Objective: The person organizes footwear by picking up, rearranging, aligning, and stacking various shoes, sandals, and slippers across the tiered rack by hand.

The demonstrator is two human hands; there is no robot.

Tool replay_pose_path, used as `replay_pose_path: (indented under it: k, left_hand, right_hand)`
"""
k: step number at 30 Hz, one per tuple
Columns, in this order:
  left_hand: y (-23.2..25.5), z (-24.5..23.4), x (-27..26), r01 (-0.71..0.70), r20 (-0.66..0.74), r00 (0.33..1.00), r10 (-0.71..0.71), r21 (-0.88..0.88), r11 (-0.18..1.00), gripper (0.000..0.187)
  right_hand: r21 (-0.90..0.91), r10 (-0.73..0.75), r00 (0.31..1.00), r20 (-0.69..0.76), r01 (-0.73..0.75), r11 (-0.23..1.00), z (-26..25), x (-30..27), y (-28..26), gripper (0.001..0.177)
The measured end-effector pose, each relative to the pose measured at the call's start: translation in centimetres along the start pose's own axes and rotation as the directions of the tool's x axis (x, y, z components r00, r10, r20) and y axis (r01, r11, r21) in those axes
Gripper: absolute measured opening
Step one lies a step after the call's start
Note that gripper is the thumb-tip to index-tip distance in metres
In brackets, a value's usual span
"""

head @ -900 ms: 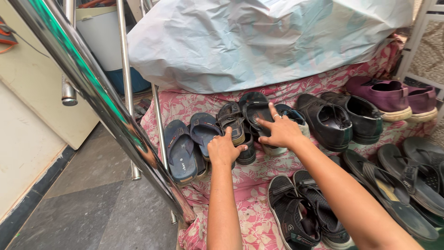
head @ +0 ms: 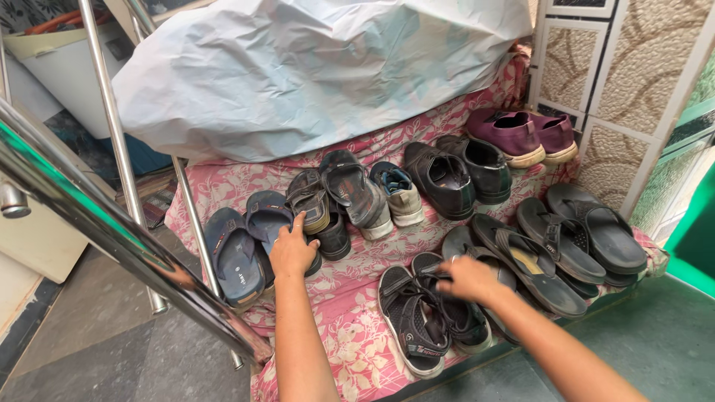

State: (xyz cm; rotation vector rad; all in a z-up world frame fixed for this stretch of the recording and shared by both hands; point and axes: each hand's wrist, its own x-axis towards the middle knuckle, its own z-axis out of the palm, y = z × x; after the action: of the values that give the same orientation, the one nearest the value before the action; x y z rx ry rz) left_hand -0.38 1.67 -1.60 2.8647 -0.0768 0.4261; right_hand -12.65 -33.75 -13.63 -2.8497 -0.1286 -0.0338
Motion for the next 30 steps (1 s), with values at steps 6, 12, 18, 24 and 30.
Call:
replay_pose_path:
  k: [6, 12, 18, 24, 30]
  left_hand:
    - [1.1, 1.5, 0.0, 0.008, -0.153, 0.988, 0.007, 0.092, 0.996, 0.074]
    - [3.1, 1.9, -1.4, -0.121, -0.590, 0.786, 0.185, 0.147, 0.982, 0.052]
    - [7.9, 3.5, -6.1, -0.538, -0.444, 0.663, 0.603, 0.277, 0.796, 0.016]
    - [11.3, 8.9, -12.3, -0.790, -0.110, 0.593, 0.798, 0.115, 0.602, 0.023]
    - [12.2, 12.8, -14.9, -0.353, 0.461, 0.835, 0.301, 0.028, 0.935, 0.071]
  right_hand:
    - [-0.026, 0.158, 0.927, 0.340, -0.159, 0.987, 3.4, -1.1, -1.6, 0.088]
    - [-0.080, 0.185, 0.870, 0.456, -0.168, 0.983, 5.1, 2.1, -0.8, 0.093]
    - [-0.073, 0.167, 0.842, 0.514, -0.151, 0.986, 6.1, 3.8, 0.3, 0.095]
    - [-0.079, 0.212, 0.829, 0.518, -0.200, 0.977, 6.3, 4.0, 0.5, 0.094]
    - [-0.074, 0.196, 0.832, 0.519, -0.185, 0.980, 5.8, 3.8, 0.3, 0.092]
